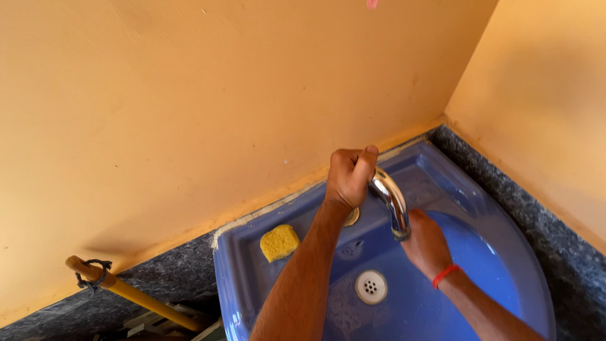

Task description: The person scrubs a blue sink using a toothbrush and a sponge. They clean the faucet, the sink basin, and the edges of the sink.

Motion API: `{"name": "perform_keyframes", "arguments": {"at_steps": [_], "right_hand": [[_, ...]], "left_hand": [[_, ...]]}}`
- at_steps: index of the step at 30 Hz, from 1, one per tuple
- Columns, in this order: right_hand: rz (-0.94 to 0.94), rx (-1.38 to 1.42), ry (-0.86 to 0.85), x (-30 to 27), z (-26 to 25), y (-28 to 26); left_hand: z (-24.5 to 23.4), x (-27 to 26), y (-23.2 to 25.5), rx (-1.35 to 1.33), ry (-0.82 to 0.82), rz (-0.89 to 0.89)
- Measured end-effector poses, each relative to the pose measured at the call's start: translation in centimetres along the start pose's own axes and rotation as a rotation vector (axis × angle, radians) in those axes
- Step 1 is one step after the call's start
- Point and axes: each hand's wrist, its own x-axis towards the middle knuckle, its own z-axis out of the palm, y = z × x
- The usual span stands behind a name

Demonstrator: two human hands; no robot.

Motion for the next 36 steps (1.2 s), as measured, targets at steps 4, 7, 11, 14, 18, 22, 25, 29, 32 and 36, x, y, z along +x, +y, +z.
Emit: {"name": "perform_keyframes", "arguments": {"at_steps": [4, 7, 11, 14, 18, 22, 25, 29, 32, 36], "right_hand": [[0.012, -0.034, 0.029, 1.3, -0.6, -0.5], [-0.020, 0.012, 0.032, 1.1, -0.6, -1.0], [0.106, 0.156, -0.077, -0.4, -0.3, -2.6], [0.115, 0.061, -0.118, -1.1, -0.2, -3.1], [0.104, -0.102, -0.138, 0.1, -0.1, -1.4], [0.021, -0.135, 0.102, 1.5, -0.6, 2.3], [-0.002, -0.138, 0.189, 2.2, -0.7, 3.0], [0.001, -0.103, 0.039, 1.3, -0.5, 0.5], [0.021, -0.092, 0.019, 1.0, -0.9, 0.1], [0.068, -0.204, 0.189, 2.9, -2.2, 3.2]], "left_hand": [[-0.1, 0.5, -1.0, 0.024, -0.001, 0.012], [-0.1, 0.4, -1.6, 0.022, 0.003, 0.008], [-0.2, 0.6, -2.6, 0.016, 0.014, -0.012], [-0.2, 0.4, -3.4, 0.012, 0.006, -0.004], [-0.3, 0.6, -3.7, 0.033, -0.006, -0.024], [-0.1, 0.5, -4.2, -0.003, -0.008, -0.044], [-0.2, 0.7, -4.3, -0.001, -0.003, -0.049], [0.0, 0.6, -3.9, -0.007, 0.006, -0.067], [0.0, 0.6, -3.5, 0.045, 0.010, -0.041], [0.1, 0.5, -3.2, 0.075, 0.033, -0.045]]}}
